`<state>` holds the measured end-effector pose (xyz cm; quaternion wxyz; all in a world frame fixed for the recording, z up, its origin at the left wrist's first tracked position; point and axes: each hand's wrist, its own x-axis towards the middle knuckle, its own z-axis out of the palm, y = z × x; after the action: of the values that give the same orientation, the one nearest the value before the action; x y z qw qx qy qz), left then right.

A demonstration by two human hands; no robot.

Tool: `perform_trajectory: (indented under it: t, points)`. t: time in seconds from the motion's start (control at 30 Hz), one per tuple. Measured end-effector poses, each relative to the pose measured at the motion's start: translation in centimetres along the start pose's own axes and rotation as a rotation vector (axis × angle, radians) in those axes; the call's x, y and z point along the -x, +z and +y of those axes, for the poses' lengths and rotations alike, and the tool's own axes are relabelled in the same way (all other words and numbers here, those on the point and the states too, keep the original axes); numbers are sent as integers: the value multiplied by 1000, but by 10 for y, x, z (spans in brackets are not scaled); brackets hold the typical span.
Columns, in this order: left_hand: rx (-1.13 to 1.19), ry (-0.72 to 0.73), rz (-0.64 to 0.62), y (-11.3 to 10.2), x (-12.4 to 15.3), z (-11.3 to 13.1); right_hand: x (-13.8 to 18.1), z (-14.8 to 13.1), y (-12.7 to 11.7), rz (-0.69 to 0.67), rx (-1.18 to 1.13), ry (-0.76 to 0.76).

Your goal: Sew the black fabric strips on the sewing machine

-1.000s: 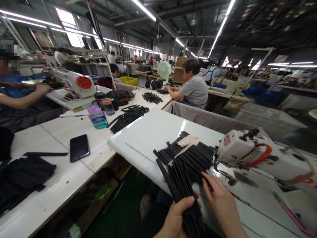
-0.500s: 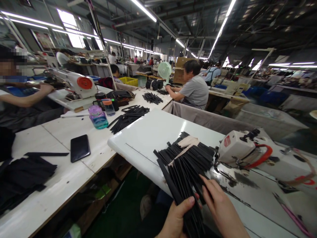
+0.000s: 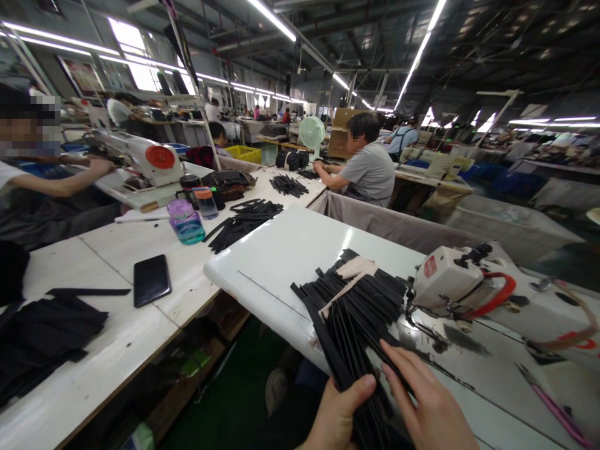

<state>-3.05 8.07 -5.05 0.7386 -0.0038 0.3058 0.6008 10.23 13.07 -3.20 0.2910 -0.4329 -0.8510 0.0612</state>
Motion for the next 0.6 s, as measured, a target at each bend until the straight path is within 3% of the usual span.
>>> perform_trajectory:
  t: [0.13, 0.23, 0.3, 0.4, 0.5, 0.6]
  points:
    - [80, -4, 17, 2, -3, -4, 3, -25, -17, -58, -12, -153]
    - [66, -30, 48, -1, -4, -3, -2, -25, -22, -149, -34, -121]
    - [35, -54, 72, -4, -4, -2, -8, -12, -20, -154, -36, -19]
    - [1, -69, 138, -7, -4, 1, -16, 21, -3, 4, 72, 96]
    - [-4, -68, 120, -9, -4, 3, -20, 49, 19, 2, 133, 117]
    - [31, -80, 73, -9, -4, 4, -19, 54, 24, -12, 126, 101]
